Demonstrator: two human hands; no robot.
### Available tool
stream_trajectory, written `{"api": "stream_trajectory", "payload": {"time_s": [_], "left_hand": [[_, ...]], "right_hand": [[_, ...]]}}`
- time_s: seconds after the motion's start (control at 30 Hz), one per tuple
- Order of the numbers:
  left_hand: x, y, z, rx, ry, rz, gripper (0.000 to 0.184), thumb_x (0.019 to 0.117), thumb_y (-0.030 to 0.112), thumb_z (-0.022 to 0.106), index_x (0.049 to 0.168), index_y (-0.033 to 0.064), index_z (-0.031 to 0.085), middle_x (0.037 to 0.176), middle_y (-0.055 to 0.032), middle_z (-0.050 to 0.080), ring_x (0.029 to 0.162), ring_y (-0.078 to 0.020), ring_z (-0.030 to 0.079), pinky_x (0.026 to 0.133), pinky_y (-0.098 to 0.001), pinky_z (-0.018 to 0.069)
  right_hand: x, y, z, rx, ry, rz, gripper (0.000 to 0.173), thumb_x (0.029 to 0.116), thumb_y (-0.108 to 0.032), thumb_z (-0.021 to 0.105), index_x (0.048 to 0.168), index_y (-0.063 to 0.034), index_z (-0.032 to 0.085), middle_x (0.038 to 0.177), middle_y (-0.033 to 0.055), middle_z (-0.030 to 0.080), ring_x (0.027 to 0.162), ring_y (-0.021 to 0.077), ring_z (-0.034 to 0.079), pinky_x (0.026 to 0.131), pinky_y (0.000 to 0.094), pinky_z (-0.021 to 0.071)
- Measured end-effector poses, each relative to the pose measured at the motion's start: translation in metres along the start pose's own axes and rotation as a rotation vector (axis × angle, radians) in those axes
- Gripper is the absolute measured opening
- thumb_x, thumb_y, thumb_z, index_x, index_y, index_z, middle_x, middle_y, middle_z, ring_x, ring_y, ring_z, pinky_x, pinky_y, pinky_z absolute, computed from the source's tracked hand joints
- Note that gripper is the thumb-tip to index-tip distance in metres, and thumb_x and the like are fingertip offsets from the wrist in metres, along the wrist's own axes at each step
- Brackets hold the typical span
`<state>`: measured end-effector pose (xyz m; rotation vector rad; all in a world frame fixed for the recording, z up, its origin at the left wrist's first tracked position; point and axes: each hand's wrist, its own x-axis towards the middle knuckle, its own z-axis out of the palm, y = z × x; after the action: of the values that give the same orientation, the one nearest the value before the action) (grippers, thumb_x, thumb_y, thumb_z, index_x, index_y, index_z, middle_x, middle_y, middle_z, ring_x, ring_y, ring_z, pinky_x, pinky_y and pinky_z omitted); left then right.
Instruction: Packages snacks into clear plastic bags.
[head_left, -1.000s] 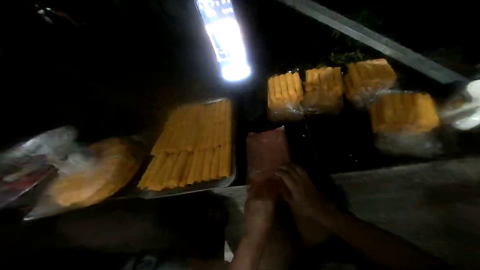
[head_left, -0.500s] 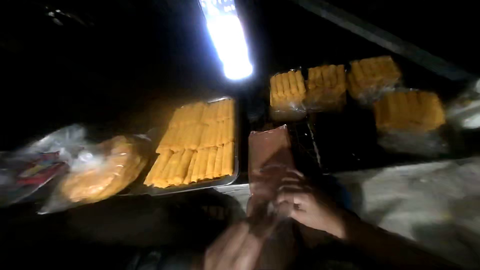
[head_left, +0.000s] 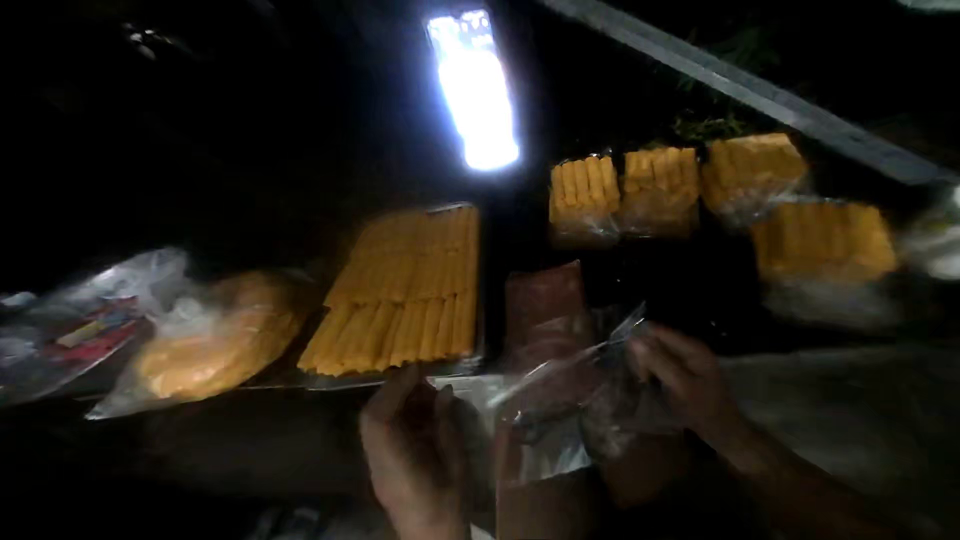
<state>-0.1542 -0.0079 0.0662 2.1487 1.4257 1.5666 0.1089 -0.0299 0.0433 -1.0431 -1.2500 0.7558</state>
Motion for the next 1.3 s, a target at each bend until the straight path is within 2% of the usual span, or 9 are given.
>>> {"api": "stream_trajectory", "payload": {"time_s": [0.13,0.27,0.4,0.53,0.67,0.9,1.0,1.13,1.3], "left_hand": [[-0.004,0.031,0.019,-0.370,-0.237,-0.098,0.027,0.1025,0.034,0.060,0.119,0.0136,0.066,0.114,0.0090,0.068,0.101,0.0044,0.064,0.086,-0.0157,0.0558],[-0.004,0.042,0.053,-0.616,-0.424,-0.177,0.045,0.0911,0.034,0.074,0.123,0.0039,0.065,0.110,0.0031,0.071,0.098,-0.0010,0.068,0.084,-0.0205,0.0601],[-0.003,0.031,0.061,-0.546,-0.326,-0.160,0.009,0.0914,0.010,0.072,0.098,0.0051,0.068,0.093,0.0047,0.072,0.082,0.0018,0.068,0.072,-0.0166,0.0594],[-0.006,0.021,0.058,-0.482,-0.312,-0.179,0.010,0.0941,0.011,0.069,0.099,0.0029,0.067,0.091,0.0031,0.070,0.079,0.0012,0.067,0.070,-0.0169,0.0588],[-0.002,0.029,0.059,-0.532,-0.460,-0.248,0.039,0.0876,0.024,0.078,0.116,0.0013,0.064,0.105,0.0013,0.071,0.091,-0.0001,0.069,0.078,-0.0195,0.0600],[0.002,0.023,0.057,-0.585,-0.374,-0.227,0.009,0.0904,0.006,0.072,0.095,0.0046,0.065,0.088,0.0053,0.070,0.077,0.0017,0.067,0.069,-0.0169,0.0587],[0.002,0.019,0.054,-0.370,-0.249,-0.093,0.009,0.0880,0.008,0.067,0.090,0.0042,0.060,0.083,0.0019,0.064,0.074,0.0034,0.061,0.065,-0.0122,0.0530],[0.012,0.028,0.061,0.019,-0.137,0.203,0.017,0.0918,0.014,0.068,0.106,0.0046,0.064,0.102,-0.0178,0.064,0.096,-0.0238,0.063,0.083,-0.0294,0.0533],[0.031,0.033,0.069,0.124,-0.060,0.446,0.007,0.0960,0.011,0.062,0.093,0.0087,0.068,0.087,-0.0110,0.069,0.084,-0.0251,0.066,0.076,-0.0326,0.0549]], "right_hand": [[0.008,0.002,-0.001,-0.300,0.024,-0.400,0.026,0.1030,-0.021,0.059,0.087,-0.0011,0.064,0.089,0.0051,0.067,0.087,-0.0002,0.063,0.081,0.0125,0.0519],[0.004,0.001,0.019,-0.463,-0.187,-0.582,0.021,0.0994,-0.020,0.062,0.085,-0.0042,0.064,0.092,0.0122,0.069,0.094,0.0165,0.067,0.090,0.0227,0.0539],[0.006,0.011,0.017,-0.430,-0.167,-0.478,0.032,0.0974,-0.028,0.068,0.078,-0.0050,0.058,0.087,0.0111,0.065,0.089,0.0139,0.064,0.084,0.0206,0.0532],[0.013,0.020,0.009,-0.385,-0.099,-0.436,0.030,0.0955,-0.026,0.071,0.080,-0.0043,0.058,0.086,0.0101,0.066,0.087,0.0116,0.064,0.081,0.0208,0.0537],[0.011,0.008,0.021,-0.436,-0.237,-0.479,0.023,0.0968,-0.020,0.065,0.082,-0.0025,0.063,0.091,0.0131,0.070,0.092,0.0178,0.068,0.087,0.0251,0.0552],[0.012,0.007,0.019,-0.295,-0.218,-0.361,0.034,0.0917,-0.025,0.075,0.075,-0.0030,0.055,0.081,0.0103,0.064,0.081,0.0113,0.063,0.076,0.0204,0.0529],[0.023,0.007,0.011,-0.450,-0.092,-0.443,0.027,0.0948,-0.018,0.069,0.077,-0.0031,0.055,0.082,0.0126,0.065,0.083,0.0153,0.065,0.077,0.0231,0.0549],[0.037,-0.010,0.014,-0.583,-0.114,-0.550,0.023,0.0968,-0.017,0.065,0.078,-0.0042,0.059,0.087,0.0126,0.067,0.084,0.0164,0.066,0.076,0.0221,0.0550],[0.044,-0.030,0.018,-0.679,-0.219,-0.642,0.018,0.0986,-0.013,0.055,0.084,-0.0089,0.063,0.091,0.0089,0.071,0.090,0.0179,0.068,0.080,0.0279,0.0569]]}}
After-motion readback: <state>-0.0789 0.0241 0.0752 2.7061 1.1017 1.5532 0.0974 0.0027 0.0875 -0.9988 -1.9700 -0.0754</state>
